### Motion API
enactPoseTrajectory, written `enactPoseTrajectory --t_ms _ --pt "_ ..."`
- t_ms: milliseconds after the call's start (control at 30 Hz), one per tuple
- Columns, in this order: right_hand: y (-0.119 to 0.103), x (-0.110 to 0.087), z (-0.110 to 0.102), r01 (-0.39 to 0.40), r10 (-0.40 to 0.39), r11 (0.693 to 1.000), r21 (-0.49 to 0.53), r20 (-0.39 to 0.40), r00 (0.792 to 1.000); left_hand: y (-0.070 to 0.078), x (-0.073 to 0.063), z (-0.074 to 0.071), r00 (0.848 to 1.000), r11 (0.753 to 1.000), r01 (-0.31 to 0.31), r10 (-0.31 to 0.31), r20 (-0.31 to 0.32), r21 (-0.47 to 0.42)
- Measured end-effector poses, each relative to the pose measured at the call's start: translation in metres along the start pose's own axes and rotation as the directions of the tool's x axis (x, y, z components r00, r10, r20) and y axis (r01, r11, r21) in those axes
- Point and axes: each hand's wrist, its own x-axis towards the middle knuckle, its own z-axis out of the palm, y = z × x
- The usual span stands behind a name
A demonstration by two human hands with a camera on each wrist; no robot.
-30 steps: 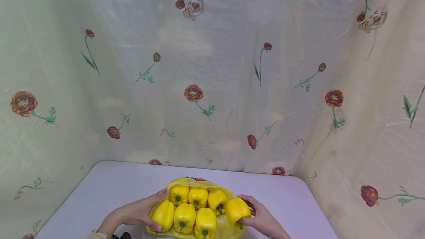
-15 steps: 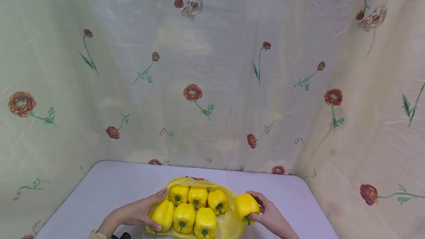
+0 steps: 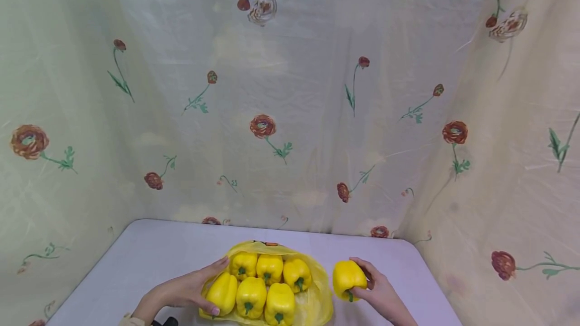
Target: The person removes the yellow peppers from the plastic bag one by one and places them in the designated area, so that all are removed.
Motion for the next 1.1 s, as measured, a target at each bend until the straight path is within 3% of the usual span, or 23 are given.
enactPoseTrajectory --t_ms 600,1100 --pt "0.03 0.009 -0.009 -0.044 0.042 0.999 -0.029 -0.065 0.997 0.001 0.001 0.001 1.0 1.0 -0.002 0.002 -0.004 0.012" --pt "0.059 0.021 -0.005 -0.154 0.15 0.986 -0.057 -0.065 0.986 -0.003 0.003 0.003 1.0 1.0 0.008 -0.008 -0.005 0.022"
